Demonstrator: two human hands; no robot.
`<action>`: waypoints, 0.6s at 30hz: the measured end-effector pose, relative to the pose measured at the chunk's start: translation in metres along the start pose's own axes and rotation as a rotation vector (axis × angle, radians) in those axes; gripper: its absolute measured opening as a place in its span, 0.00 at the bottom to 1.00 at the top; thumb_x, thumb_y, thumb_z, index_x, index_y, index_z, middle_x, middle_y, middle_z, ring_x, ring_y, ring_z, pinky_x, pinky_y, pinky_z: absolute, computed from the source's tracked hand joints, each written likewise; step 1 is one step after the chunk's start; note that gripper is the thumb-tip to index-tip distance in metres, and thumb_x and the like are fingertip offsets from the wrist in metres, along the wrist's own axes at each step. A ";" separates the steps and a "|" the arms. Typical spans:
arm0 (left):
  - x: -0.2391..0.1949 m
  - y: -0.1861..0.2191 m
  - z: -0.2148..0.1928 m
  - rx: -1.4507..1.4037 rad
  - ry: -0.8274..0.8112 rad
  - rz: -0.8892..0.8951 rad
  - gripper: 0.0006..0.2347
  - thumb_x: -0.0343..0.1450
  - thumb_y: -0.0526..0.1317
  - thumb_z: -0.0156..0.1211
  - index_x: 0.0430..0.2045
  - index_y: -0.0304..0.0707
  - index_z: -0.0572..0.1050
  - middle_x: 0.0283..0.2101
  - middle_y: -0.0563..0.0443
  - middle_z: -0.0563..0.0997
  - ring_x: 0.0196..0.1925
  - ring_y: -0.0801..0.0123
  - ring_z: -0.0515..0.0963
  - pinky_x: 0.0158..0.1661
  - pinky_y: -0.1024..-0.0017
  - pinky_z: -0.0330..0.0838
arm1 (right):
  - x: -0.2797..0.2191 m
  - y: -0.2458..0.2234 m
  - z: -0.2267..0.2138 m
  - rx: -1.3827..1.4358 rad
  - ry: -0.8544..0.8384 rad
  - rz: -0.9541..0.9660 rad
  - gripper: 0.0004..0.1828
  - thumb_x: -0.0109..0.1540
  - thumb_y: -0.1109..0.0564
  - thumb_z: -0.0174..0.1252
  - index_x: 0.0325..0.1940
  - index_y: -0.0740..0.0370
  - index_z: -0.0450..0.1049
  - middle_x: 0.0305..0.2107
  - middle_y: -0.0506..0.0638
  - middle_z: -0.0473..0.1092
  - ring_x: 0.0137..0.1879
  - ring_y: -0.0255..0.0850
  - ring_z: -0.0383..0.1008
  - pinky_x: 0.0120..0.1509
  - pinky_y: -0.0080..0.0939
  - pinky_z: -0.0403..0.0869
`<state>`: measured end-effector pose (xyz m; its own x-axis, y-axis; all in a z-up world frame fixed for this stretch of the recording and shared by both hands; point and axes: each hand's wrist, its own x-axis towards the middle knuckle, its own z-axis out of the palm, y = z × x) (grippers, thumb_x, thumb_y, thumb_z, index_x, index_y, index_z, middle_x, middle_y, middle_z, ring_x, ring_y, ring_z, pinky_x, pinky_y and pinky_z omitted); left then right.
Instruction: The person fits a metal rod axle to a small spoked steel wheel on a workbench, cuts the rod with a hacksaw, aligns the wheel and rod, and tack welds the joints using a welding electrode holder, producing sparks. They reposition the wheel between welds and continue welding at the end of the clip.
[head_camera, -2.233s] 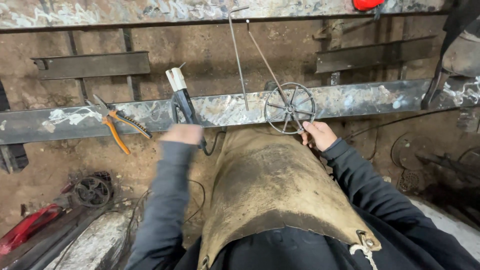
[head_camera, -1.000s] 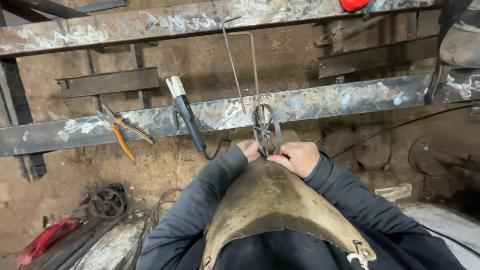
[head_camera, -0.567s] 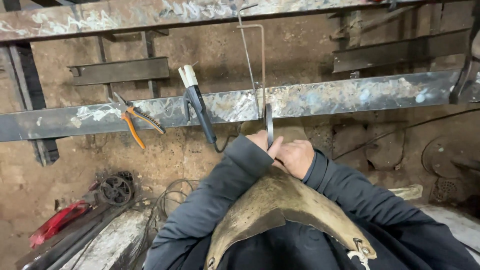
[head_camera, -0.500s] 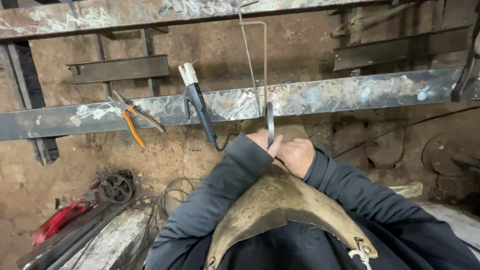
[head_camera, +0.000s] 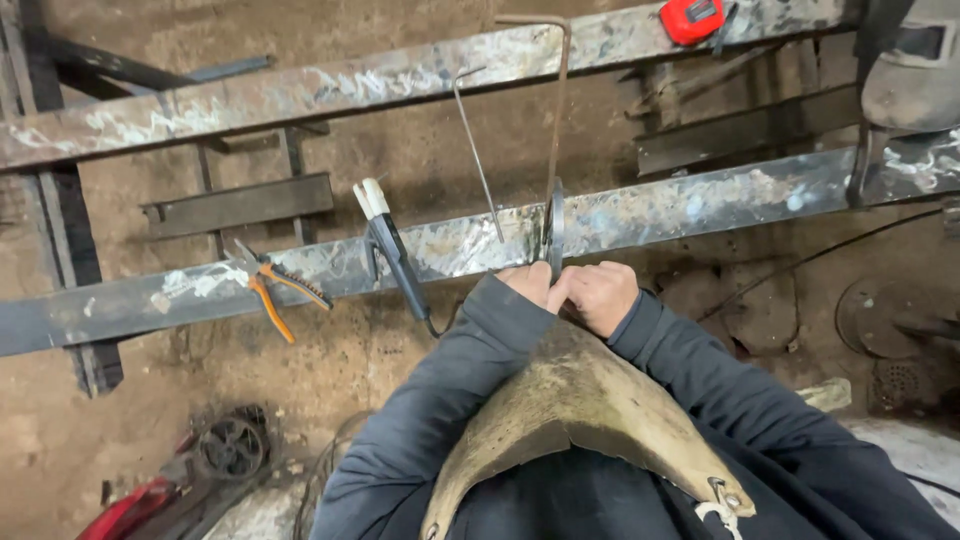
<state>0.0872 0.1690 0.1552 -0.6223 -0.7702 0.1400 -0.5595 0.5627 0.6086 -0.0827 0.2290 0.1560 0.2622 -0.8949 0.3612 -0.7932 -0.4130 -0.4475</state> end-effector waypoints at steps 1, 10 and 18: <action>0.001 -0.005 0.006 0.001 0.011 0.022 0.17 0.73 0.48 0.62 0.18 0.37 0.71 0.17 0.37 0.76 0.21 0.45 0.78 0.26 0.52 0.71 | 0.001 0.004 0.002 0.014 0.010 0.007 0.04 0.51 0.58 0.63 0.26 0.57 0.73 0.25 0.48 0.71 0.28 0.45 0.72 0.31 0.44 0.67; 0.007 -0.036 0.039 0.031 -0.004 0.022 0.18 0.74 0.49 0.61 0.19 0.35 0.71 0.17 0.36 0.75 0.21 0.45 0.77 0.25 0.53 0.70 | -0.008 0.039 0.042 -0.041 0.030 0.008 0.03 0.51 0.59 0.62 0.26 0.55 0.74 0.28 0.46 0.76 0.32 0.43 0.77 0.33 0.43 0.71; -0.005 -0.074 0.041 -0.088 -0.511 -0.541 0.19 0.78 0.52 0.47 0.28 0.34 0.74 0.23 0.37 0.79 0.23 0.47 0.81 0.29 0.53 0.74 | -0.008 0.044 0.018 -0.074 -0.128 0.070 0.21 0.57 0.39 0.68 0.24 0.58 0.78 0.18 0.49 0.74 0.18 0.42 0.72 0.22 0.41 0.70</action>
<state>0.1093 0.1440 0.0771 -0.4612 -0.6851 -0.5638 -0.8273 0.1024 0.5524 -0.1096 0.2153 0.1185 0.2695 -0.9371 0.2217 -0.8491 -0.3398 -0.4045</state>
